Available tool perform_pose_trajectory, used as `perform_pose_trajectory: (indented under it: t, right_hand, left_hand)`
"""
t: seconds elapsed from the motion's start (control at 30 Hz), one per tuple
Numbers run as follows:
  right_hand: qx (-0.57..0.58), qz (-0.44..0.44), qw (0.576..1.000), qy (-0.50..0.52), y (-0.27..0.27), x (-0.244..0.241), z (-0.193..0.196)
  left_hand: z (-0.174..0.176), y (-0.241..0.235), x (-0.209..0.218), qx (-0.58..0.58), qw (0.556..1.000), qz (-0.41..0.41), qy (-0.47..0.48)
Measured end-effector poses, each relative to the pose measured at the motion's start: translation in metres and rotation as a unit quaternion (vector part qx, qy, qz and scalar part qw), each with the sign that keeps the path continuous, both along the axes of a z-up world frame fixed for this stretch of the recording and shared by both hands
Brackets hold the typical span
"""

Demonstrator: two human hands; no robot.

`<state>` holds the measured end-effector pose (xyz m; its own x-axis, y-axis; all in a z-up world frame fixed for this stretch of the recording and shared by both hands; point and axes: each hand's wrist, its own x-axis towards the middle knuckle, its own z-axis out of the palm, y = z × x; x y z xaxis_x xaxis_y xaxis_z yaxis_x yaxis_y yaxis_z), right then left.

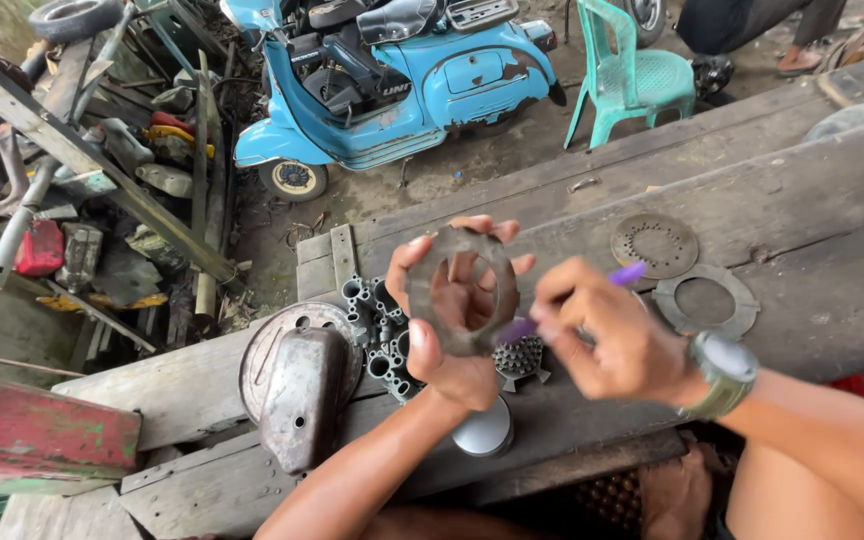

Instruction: Cleaning motorcycle clutch components with a small brush and inspecting them for debris

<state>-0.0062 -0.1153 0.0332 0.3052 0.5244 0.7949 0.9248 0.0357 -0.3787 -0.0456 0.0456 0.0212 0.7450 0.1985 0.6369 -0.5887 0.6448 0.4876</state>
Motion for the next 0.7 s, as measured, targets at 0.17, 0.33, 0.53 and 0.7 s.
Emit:
perform_pose_trajectory:
  t: [0.17, 0.33, 0.53, 0.7]
  right_hand:
    - [-0.005, -0.034, 0.999, 0.013, 0.0, -0.01, 0.001]
    - [0.003, -0.027, 0.999, -0.025, -0.001, 0.007, -0.002]
    - [0.001, 0.022, 1.0, 0.004, 0.0, -0.002, -0.003]
    - [-0.016, -0.006, 0.999, 0.034, 0.003, -0.025, 0.009]
  left_hand:
    - [0.001, -0.002, -0.001, -0.01, 1.0, -0.012, 0.005]
    - [0.003, 0.002, -0.004, -0.005, 1.0, -0.002, 0.012]
    - [0.001, -0.001, -0.004, 0.002, 1.0, -0.002, -0.009]
    - [-0.002, -0.004, -0.004, -0.011, 1.0, -0.006, -0.002]
